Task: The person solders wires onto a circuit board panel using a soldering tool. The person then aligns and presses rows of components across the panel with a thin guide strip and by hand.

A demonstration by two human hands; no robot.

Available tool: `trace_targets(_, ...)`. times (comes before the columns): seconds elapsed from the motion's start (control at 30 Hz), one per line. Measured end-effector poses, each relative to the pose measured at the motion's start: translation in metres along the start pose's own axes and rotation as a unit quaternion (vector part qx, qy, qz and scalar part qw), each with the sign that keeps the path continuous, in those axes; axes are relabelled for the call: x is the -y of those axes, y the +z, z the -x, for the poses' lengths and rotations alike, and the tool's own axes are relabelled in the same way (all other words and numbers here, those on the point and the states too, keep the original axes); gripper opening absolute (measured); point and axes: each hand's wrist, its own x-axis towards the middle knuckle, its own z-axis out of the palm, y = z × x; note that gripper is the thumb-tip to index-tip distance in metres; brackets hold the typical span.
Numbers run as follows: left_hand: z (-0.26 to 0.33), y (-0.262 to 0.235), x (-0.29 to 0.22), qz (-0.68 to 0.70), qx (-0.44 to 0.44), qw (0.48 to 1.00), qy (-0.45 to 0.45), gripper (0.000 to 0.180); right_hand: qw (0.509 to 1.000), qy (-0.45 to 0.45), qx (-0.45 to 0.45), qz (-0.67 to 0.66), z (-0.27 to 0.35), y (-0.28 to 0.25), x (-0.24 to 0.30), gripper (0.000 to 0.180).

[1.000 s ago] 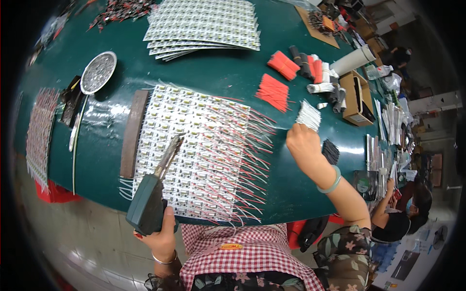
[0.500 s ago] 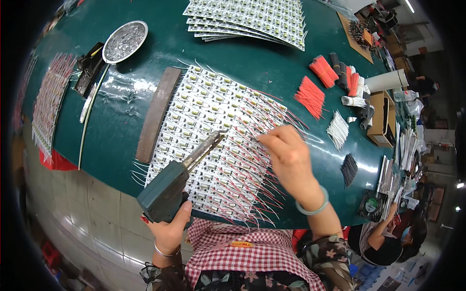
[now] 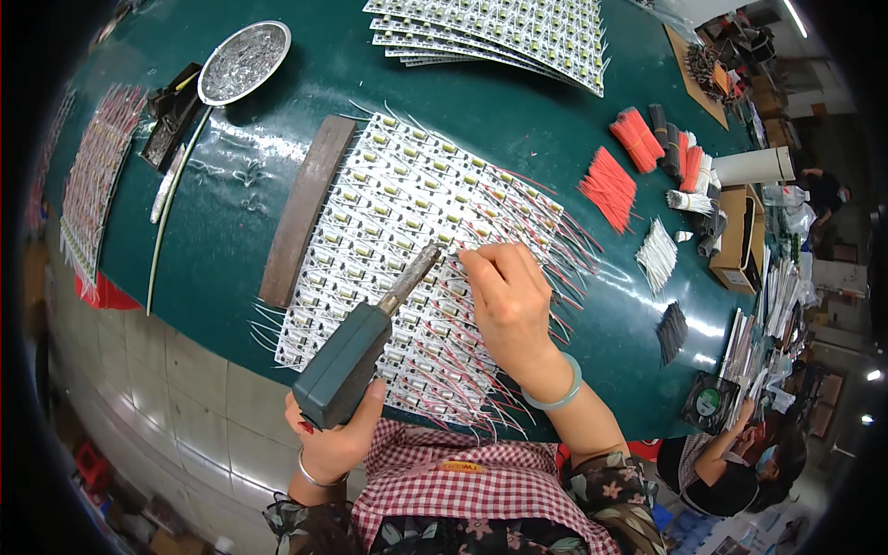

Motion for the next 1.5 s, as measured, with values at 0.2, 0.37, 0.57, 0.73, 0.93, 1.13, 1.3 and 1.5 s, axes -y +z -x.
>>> trace_targets(0.2,-0.009,0.001,-0.001,-0.104,0.037,0.982,0.153,0.025,1.0,-0.002,0.003,0.0,-0.001,0.0,0.0,0.033)
trace_targets(0.37,-0.015,0.01,-0.013,-0.102,0.031,0.981,0.161,0.02,1.0,-0.01,0.009,0.003,-0.002,0.001,-0.001,0.032)
trace_targets(0.57,-0.019,0.009,-0.016,-0.112,0.074,0.981,0.143,0.016,1.0,-0.015,0.012,0.012,-0.003,0.001,0.001,0.032)
trace_targets(0.73,-0.023,0.011,-0.027,-0.146,0.069,0.972,0.171,0.014,0.999,-0.025,0.015,0.027,-0.003,0.0,0.001,0.03)
trace_targets(0.93,-0.021,0.013,-0.032,-0.119,0.074,0.984,0.114,0.015,0.999,-0.032,0.015,0.042,-0.003,0.0,0.0,0.029)
trace_targets(1.13,-0.019,0.006,-0.034,-0.147,0.082,0.974,0.149,0.016,0.998,-0.031,0.014,0.043,-0.004,0.001,0.001,0.027)
trace_targets(1.3,-0.011,0.002,-0.025,-0.095,0.029,0.983,0.151,0.021,0.999,-0.03,0.016,0.041,-0.005,0.0,0.003,0.026)
trace_targets(1.5,-0.007,-0.002,-0.019,-0.12,0.005,0.976,0.181,0.023,0.999,-0.018,0.018,0.034,-0.002,0.0,0.002,0.028)
